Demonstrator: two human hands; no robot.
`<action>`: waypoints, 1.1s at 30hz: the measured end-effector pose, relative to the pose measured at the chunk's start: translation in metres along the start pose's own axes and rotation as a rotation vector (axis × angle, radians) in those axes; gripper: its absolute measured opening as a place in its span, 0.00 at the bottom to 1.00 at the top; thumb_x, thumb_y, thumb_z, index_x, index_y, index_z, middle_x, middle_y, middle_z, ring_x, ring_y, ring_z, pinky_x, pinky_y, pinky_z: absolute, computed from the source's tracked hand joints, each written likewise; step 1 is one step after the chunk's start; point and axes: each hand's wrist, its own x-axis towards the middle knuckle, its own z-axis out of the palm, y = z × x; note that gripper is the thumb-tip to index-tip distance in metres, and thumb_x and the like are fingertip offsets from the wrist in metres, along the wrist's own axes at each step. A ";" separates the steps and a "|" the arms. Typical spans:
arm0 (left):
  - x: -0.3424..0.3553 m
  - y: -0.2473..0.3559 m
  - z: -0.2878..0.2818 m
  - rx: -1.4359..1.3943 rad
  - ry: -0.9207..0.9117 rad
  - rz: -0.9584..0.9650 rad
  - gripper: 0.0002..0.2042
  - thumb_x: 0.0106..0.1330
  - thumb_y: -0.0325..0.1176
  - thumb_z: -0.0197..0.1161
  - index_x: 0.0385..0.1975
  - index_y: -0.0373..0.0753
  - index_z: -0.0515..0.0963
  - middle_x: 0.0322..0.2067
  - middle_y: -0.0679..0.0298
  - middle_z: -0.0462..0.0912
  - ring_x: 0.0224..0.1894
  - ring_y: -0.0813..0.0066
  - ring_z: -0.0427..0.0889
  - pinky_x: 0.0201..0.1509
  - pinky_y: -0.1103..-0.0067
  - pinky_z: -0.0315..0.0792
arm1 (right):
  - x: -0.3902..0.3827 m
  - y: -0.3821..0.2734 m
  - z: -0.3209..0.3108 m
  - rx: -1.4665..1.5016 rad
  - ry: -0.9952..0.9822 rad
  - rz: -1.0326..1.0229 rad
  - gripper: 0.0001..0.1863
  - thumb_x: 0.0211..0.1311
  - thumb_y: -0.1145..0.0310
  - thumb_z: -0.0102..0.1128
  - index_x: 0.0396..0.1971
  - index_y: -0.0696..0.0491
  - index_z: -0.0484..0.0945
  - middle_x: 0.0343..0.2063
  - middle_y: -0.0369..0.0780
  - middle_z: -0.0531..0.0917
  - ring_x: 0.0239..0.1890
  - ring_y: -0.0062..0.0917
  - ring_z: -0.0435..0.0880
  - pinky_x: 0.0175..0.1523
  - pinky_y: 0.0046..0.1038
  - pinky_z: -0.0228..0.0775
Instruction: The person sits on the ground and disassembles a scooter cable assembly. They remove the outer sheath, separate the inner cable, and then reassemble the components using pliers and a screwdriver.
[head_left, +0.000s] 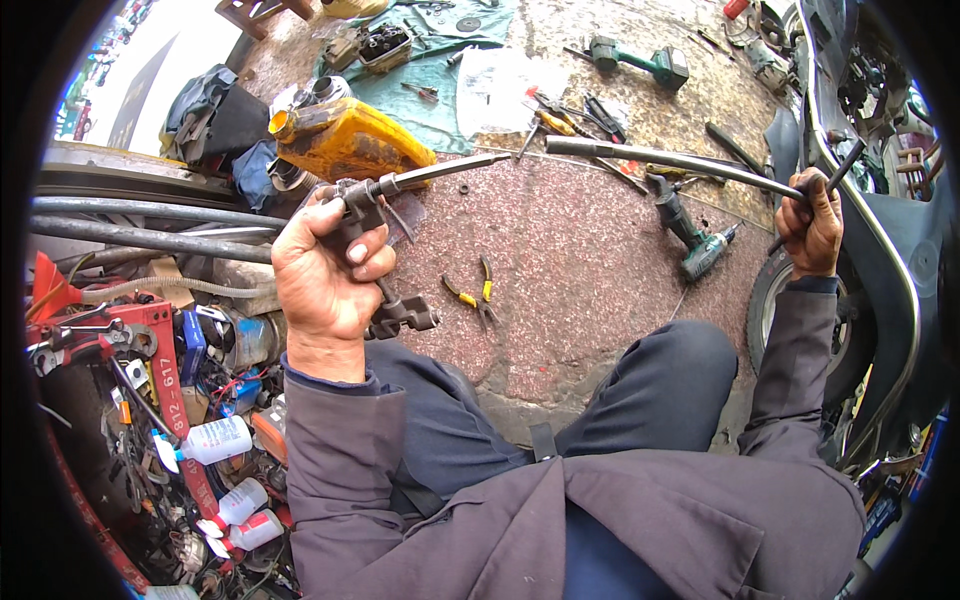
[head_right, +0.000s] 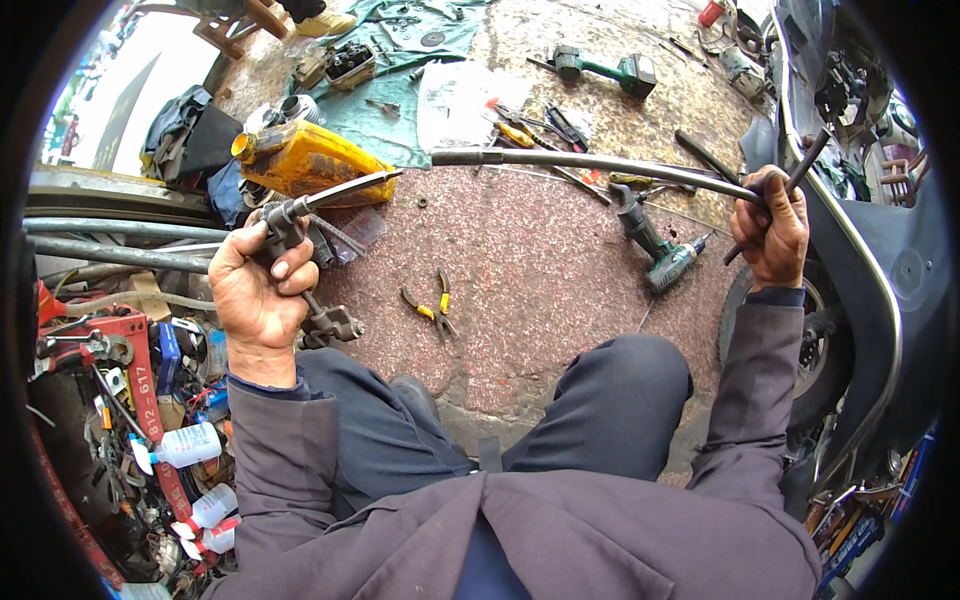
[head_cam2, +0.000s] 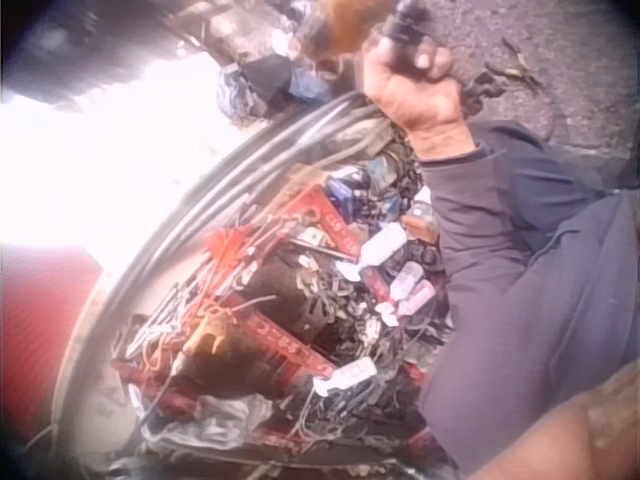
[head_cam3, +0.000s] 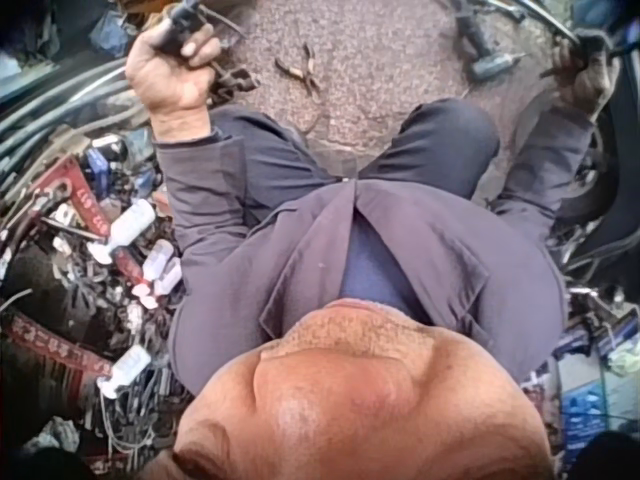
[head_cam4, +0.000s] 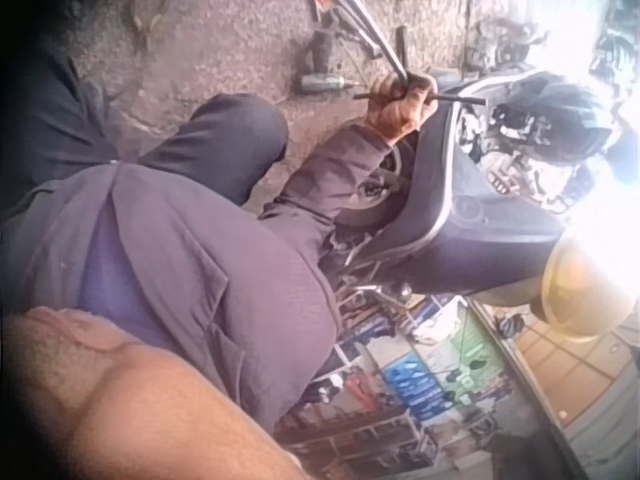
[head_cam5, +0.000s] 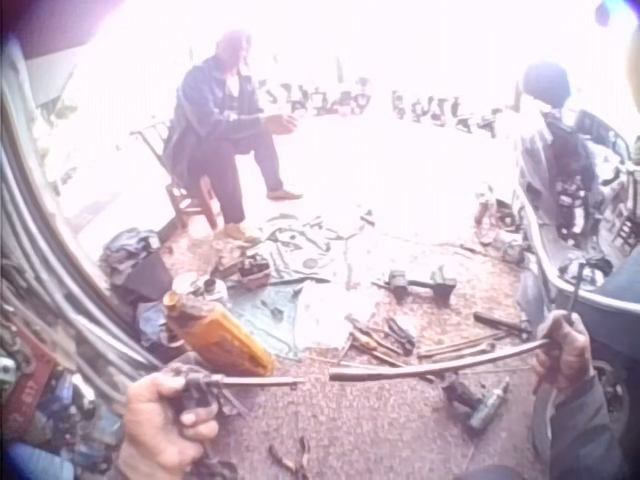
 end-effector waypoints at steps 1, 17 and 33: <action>-0.001 0.001 0.001 0.000 0.011 -0.011 0.07 0.61 0.28 0.53 0.38 0.40 0.73 0.34 0.58 0.79 0.20 0.76 0.67 0.18 0.84 0.59 | 0.000 -0.001 0.002 0.043 -0.013 0.012 0.16 0.70 0.58 0.51 0.35 0.57 0.75 0.14 0.30 0.61 0.11 0.11 0.53 0.14 0.16 0.43; -0.007 0.003 0.001 -0.034 -0.010 -0.065 0.06 0.61 0.27 0.54 0.37 0.43 0.74 0.34 0.58 0.80 0.20 0.75 0.68 0.19 0.82 0.60 | 0.000 -0.011 0.019 0.001 -0.068 -0.015 0.15 0.71 0.59 0.50 0.35 0.58 0.75 0.15 0.31 0.63 0.12 0.11 0.55 0.15 0.16 0.45; -0.007 0.001 0.001 -0.013 0.007 -0.059 0.08 0.61 0.27 0.54 0.39 0.44 0.74 0.34 0.59 0.79 0.20 0.75 0.68 0.19 0.82 0.60 | -0.004 -0.019 0.020 -0.050 -0.055 -0.053 0.14 0.71 0.61 0.51 0.35 0.58 0.75 0.16 0.32 0.66 0.11 0.10 0.55 0.14 0.16 0.44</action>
